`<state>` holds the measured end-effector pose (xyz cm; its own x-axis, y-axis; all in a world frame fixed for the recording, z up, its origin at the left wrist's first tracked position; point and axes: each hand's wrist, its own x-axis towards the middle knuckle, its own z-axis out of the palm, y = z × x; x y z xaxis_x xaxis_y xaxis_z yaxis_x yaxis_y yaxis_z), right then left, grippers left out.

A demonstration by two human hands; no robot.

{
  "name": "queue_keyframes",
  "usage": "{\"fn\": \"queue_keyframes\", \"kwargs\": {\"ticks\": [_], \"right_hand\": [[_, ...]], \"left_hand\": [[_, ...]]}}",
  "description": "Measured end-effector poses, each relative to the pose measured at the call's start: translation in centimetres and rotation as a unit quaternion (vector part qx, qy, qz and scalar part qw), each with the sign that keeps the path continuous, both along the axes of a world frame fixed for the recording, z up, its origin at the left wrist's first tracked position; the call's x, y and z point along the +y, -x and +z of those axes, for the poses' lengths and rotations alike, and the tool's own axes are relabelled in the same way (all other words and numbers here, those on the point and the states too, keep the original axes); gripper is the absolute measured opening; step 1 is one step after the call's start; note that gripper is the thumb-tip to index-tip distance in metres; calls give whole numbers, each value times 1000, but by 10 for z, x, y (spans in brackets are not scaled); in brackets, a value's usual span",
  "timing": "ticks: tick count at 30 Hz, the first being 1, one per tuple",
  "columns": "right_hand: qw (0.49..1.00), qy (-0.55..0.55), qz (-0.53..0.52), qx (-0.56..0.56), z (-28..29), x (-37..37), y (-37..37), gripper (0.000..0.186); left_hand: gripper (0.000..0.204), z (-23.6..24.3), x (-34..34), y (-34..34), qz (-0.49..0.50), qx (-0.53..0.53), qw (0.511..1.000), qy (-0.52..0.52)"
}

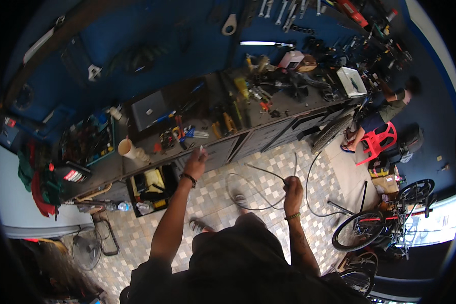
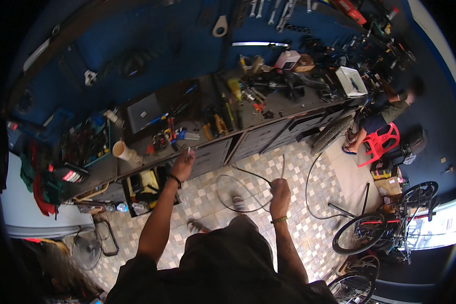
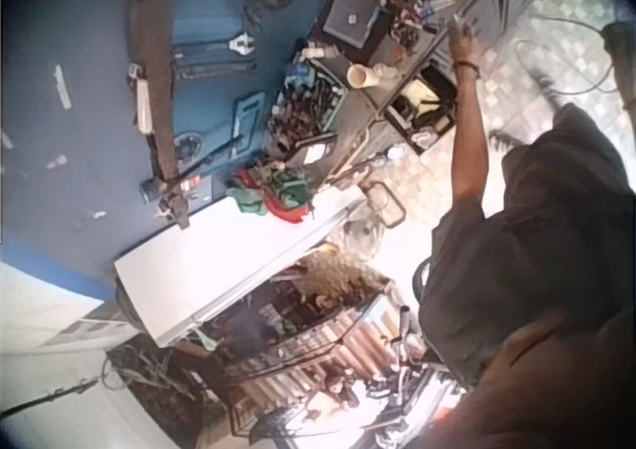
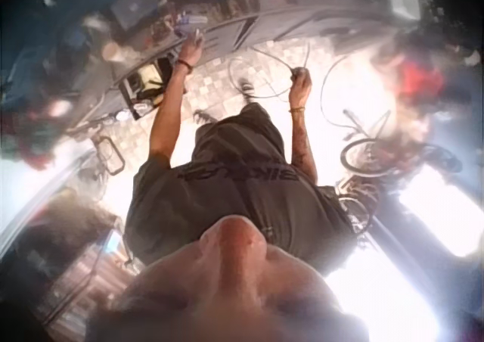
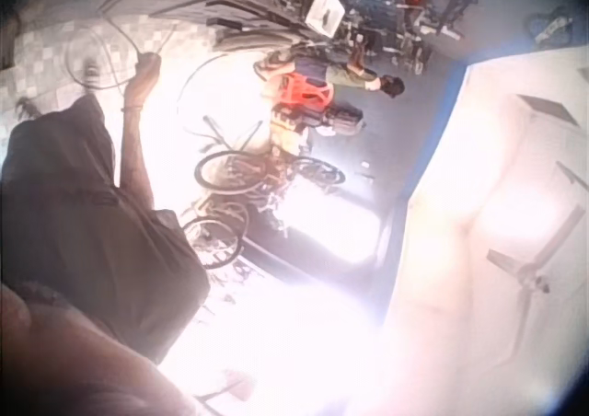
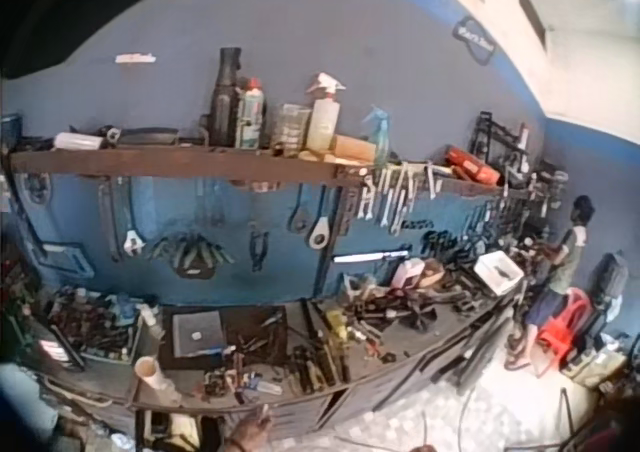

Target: The person adjusts and routes brake and gear cables on a bicycle handlebar, using an Allen key to tighten bolts and a cable cutter to trim excess cable. They repeatedly test the shifter and brake lever, wipe the handlebar with a cloth, and secure the cable housing with zip ties.

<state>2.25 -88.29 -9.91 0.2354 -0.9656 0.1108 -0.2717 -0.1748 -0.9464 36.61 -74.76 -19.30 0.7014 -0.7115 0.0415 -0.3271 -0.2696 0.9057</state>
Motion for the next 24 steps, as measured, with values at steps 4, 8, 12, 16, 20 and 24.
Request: {"fn": "queue_keyframes", "kwargs": {"ticks": [4, 8, 12, 16, 20, 24], "right_hand": [[999, 11, -33, 40, 19, -46, 72, 43], [995, -5, -94, -28, -3, -101, 131, 41], [994, -43, -88, -38, -13, -178, 170, 45], [997, -45, -51, -38, 7, -258, 169, 45], [996, -25, -49, -70, 35, -328, 173, 42], [993, -22, -71, -96, 16, -385, 177, 41]], "left_hand": [[26, 23, -95, -44, 9, 316, 949, -4], [22, 101, -202, -30, 49, 92, 982, 155], [26, 244, -321, -25, 140, -207, 932, 261], [26, 391, -399, -28, 220, -327, 864, 312], [24, 458, -438, -40, 221, -320, 863, 322], [27, 456, -455, -49, 218, -384, 856, 270]]}}
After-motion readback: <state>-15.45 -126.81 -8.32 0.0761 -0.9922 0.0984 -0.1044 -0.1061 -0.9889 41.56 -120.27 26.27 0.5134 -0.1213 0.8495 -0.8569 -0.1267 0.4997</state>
